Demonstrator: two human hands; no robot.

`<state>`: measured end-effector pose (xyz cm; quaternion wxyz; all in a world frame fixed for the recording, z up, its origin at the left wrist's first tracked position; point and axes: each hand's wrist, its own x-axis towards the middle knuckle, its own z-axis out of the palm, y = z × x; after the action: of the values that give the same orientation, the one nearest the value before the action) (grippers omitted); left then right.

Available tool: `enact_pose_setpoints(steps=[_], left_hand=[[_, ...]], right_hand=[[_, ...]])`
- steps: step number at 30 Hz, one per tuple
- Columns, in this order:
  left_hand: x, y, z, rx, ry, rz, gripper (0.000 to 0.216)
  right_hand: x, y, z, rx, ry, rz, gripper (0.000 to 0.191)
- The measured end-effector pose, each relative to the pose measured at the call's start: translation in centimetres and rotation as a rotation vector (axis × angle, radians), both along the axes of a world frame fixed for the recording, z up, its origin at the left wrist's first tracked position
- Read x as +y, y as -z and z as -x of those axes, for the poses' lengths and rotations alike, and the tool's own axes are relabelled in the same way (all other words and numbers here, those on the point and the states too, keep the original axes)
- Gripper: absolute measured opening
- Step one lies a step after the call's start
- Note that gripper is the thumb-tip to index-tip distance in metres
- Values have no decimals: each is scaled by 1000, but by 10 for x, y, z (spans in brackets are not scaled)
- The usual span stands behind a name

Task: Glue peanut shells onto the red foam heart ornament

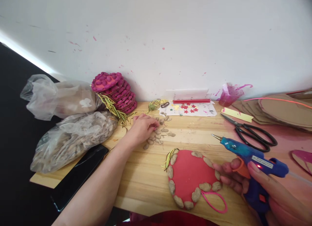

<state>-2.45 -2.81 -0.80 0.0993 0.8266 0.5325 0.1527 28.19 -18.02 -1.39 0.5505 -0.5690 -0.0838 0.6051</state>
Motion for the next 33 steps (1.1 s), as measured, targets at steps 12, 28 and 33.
enact_pose_setpoints(steps=[12,28,33], left_hand=[[-4,-1,0,9,-132,-83,10],[-12,-8,-11,-108,25,-100,9],[-17,-1,-31,-116,98,-147,7]], right_hand=[[-1,-4,1,-69,2,-10,37],[-3,0,0,-30,-45,-82,27],[-7,0,-2,25,-98,-88,24]])
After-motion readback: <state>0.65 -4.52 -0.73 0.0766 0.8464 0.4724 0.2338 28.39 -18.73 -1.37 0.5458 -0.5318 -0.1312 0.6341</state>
